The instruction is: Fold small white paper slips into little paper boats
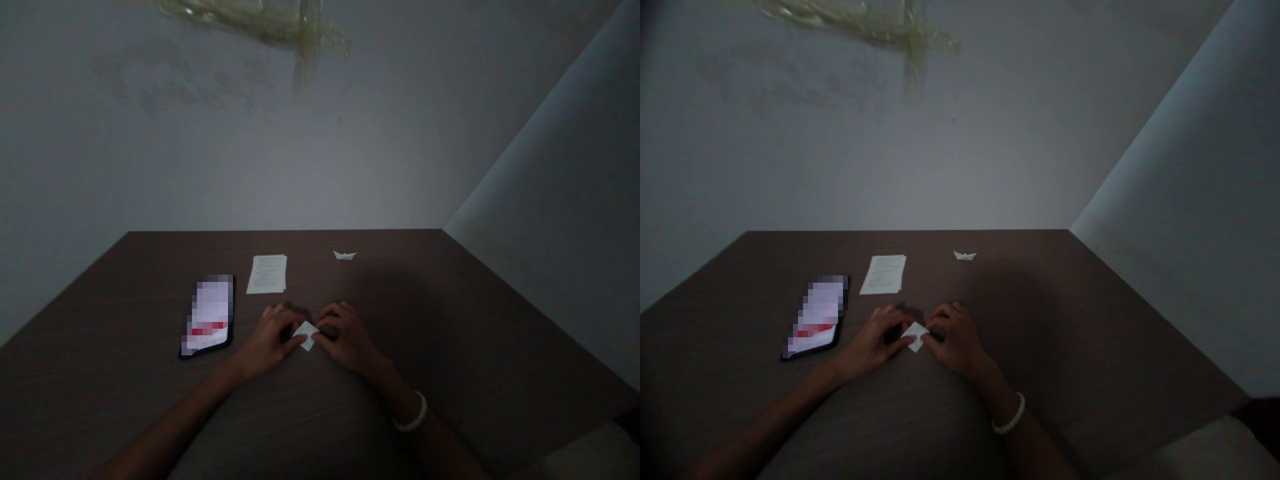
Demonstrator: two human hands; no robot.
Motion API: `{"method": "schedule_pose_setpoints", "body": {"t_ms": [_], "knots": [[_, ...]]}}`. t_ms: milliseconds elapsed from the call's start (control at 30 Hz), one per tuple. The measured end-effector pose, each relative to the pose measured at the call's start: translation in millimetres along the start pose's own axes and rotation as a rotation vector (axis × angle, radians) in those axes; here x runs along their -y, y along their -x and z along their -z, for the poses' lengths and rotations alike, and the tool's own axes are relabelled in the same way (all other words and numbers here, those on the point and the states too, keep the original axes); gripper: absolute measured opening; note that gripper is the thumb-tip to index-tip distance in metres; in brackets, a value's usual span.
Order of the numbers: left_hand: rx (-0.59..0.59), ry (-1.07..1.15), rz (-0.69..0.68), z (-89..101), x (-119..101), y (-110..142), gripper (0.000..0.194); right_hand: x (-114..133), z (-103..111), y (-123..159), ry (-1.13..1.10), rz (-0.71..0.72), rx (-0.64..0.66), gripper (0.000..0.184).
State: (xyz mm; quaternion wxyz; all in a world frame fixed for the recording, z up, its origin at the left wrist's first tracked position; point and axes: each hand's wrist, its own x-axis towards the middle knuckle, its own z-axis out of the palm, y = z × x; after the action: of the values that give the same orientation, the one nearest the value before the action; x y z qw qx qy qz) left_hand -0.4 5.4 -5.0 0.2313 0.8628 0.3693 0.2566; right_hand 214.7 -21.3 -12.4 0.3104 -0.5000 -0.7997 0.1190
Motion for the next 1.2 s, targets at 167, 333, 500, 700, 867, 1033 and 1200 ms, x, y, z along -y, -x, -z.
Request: {"method": "schedule_pose_setpoints", "body": {"t_ms": [167, 333, 500, 700, 867, 1033, 1200], "knots": [[0.016, 0.027, -0.007, 1.4, 0.5, -1.0, 0.01, 1.4, 1.5, -0.8, -0.023, 0.001, -0.007, 0.011], [-0.03, 0.015, -0.033, -0.2, 3.2, -3.1, 0.006, 2.8, 0.7, -0.6, -0.051, 0.008, -0.008, 0.011], [-0.057, -0.018, -0.117, -1.3, 4.7, -3.8, 0.015, -0.4, -1.4, -0.7, -0.035, 0.044, -0.007, 0.007], [-0.128, -0.133, -0.207, -4.0, 5.3, -1.1, 0.022, -1.7, 0.1, -2.1, 0.0, 0.083, -0.01, 0.004], [-0.112, -0.15, -0.189, -3.6, 3.4, -0.5, 0.021, -2.6, -0.1, -2.0, 0.024, 0.085, -0.004, 0.005], [-0.085, -0.135, -0.186, -5.0, 6.1, 0.3, 0.024, -2.6, 1.5, -1.9, 0.056, 0.102, 0.024, 0.005], [-0.03, -0.222, -0.245, -3.2, 1.6, 2.7, 0.022, -1.0, 5.0, -1.8, 0.112, 0.132, 0.038, 0.005]]}}
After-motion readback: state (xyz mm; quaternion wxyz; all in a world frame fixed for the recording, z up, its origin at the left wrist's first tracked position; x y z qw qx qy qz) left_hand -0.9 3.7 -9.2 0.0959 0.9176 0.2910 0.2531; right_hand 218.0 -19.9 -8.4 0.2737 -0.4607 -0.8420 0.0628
